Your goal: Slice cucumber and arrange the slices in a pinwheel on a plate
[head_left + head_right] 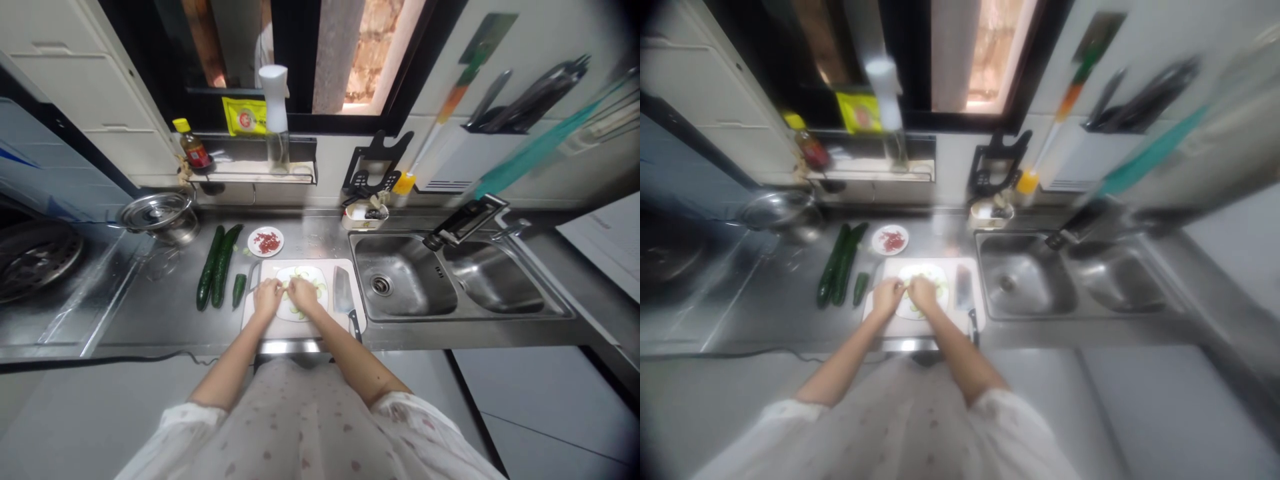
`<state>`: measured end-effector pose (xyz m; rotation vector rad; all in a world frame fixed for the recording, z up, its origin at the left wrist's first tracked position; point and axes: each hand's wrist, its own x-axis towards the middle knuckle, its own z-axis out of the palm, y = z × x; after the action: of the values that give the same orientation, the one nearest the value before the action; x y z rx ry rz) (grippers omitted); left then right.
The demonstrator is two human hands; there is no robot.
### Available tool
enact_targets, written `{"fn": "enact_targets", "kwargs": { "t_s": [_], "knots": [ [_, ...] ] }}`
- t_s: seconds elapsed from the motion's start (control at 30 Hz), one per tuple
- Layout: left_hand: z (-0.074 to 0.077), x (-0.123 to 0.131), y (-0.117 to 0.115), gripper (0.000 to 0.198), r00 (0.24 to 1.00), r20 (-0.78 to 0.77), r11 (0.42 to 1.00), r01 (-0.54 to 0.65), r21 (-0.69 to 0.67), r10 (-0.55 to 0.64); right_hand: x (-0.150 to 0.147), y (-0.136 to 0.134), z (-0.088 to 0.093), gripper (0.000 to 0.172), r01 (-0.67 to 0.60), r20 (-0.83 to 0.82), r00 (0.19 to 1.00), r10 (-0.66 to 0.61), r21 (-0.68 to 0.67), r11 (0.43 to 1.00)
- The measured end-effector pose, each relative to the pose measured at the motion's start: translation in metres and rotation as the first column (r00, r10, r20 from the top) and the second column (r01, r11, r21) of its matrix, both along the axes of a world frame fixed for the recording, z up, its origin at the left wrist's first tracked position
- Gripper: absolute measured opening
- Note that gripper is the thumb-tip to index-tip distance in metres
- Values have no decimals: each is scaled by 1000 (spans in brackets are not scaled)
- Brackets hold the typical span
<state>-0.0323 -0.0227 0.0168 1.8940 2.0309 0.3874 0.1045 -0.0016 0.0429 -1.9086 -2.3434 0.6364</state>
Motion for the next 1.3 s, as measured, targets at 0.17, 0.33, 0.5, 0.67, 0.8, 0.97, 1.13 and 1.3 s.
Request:
{"fn": "enact_targets", "kwargs": {
  "t_s": [0.17,0.33,0.5,0.67,0.8,0.97,1.13,1.3],
  "knots": [
    [-2,-1,0,20,1000,15,1000,-22,21,22,10,-6,5,24,57,-49,997,-56,8,998],
    [0,-5,-3,21,995,57,995,-81,52,78,31,-15,12,20,136,-188,975,-120,73,988],
    [6,-17,-14,20,982,136,985,-146,86,134,67,-28,14,21,258,-346,914,-211,96,961],
    [8,-20,-23,21,985,116,982,-142,129,127,87,-38,15,25,299,-341,906,-253,90,950],
    [10,-13,-21,22,996,68,993,-71,91,65,72,-36,19,28,194,-224,958,-181,41,980],
    [10,-6,-18,23,1000,-3,999,21,47,-21,35,-26,25,31,-78,-88,993,79,17,997],
    [7,-4,-16,24,999,-5,998,39,48,-39,14,-21,27,36,-171,26,985,172,-37,985],
    [8,-4,-13,23,998,-28,997,65,34,-64,12,-21,21,40,-221,71,972,223,-45,974]
  ]
}}
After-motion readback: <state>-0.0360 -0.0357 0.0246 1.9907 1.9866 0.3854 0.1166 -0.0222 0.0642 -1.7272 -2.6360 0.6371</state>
